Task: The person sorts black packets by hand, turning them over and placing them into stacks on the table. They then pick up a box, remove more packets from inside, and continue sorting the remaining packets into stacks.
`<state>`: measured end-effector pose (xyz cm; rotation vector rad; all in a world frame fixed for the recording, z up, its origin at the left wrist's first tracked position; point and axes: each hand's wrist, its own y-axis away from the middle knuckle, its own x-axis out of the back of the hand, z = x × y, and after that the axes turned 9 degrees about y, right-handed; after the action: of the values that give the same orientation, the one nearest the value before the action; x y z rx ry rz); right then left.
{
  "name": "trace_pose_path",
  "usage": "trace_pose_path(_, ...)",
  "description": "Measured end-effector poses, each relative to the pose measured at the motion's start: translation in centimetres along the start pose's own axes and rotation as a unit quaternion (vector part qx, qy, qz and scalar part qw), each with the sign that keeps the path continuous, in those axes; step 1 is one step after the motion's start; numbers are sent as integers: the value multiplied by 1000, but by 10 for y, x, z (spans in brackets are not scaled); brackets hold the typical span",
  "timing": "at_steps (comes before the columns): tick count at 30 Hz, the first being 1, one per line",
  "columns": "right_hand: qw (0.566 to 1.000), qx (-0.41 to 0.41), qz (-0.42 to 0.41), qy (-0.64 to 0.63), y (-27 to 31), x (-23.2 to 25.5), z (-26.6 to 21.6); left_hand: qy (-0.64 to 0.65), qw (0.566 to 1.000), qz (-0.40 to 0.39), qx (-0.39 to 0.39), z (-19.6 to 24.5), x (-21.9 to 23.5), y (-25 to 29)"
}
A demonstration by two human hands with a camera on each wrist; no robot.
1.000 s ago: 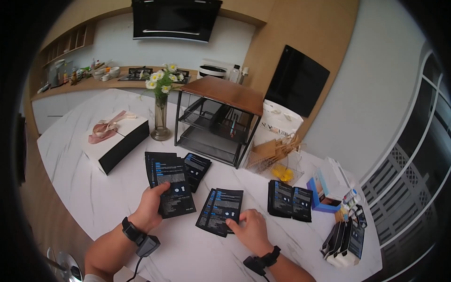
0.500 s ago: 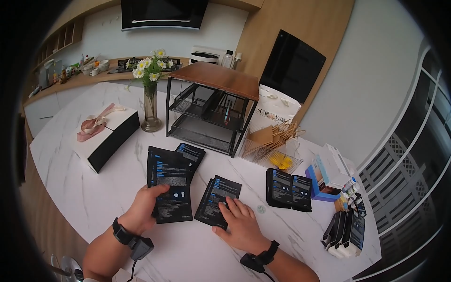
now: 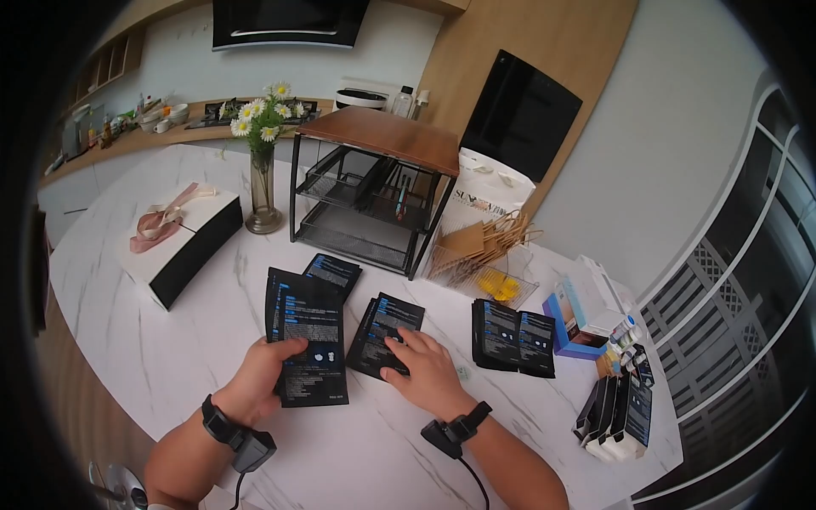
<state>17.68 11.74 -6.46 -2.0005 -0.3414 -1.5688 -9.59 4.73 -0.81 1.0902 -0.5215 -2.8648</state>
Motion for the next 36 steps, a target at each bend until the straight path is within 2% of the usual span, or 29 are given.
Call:
trace_pose_path(7,999,20,21,38,10,6,-15,-10,1000,-8,2,-8,-1,0)
trace_pose_path(9,1000,10,5,23,15,9,-18,-17,1000,-15,-1,-10,-1,-1)
trace_pose_path(11,996,29,81,29,19,13,-25,-18,1000,-15,5,-15,0,-4)
trace_pose_path(12,996,28,83,26,21,18,-31,-19,1000,-15,6,-16,1,-6)
trace_pose_path(13,989,-51,55,-129,24,22,-38,-24,1000,-14,4,-17,-1,-6)
trace_pose_path(14,951,-129,25,-280,27,26,-45,-23,999,-27,11,-21,-4,-5)
trace_pose_path(15,950,-131,29,-283,30,29,-51,-21,999,-41,20,-25,-6,-6)
trace_pose_path(17,881,-173,-118,-424,38,30,-62,-49,996,-71,36,-33,-11,-4)
trace_pose_path(18,880,-155,-52,-447,40,13,-62,-73,993,-82,34,-37,-14,-4)
trace_pose_path(19,879,-157,-47,-449,37,15,-59,-95,991,-92,32,-38,-14,-5)
trace_pose_path(21,936,-165,-8,-311,32,22,-50,-70,992,-96,48,-33,-10,-8)
trace_pose_path(22,914,-184,43,-358,29,5,-37,-42,992,-99,62,-30,-5,-11)
trace_pose_path(23,901,-227,38,-368,25,15,-33,-16,994,-75,84,-28,5,-16)
trace_pose_path(25,935,-214,82,-270,22,4,-9,77,985,-102,117,-24,22,-21)
trace_pose_path(27,948,-207,91,-224,19,-4,1,75,989,-70,108,-19,23,-20)
trace_pose_path(29,959,-194,103,-181,12,-6,3,-15,998,-46,50,-16,17,-21)
trace_pose_path(30,968,-179,119,-130,10,-7,3,-14,998,-47,45,-16,17,-23)
trace_pose_path(31,974,-165,134,-79,9,-7,3,-10,998,-44,46,-16,17,-24)
trace_pose_path(35,977,-174,114,-52,11,0,-2,1,998,-33,61,-15,18,-25)
trace_pose_path(36,973,-176,139,-44,13,-1,-3,11,997,-32,68,-16,18,-25)
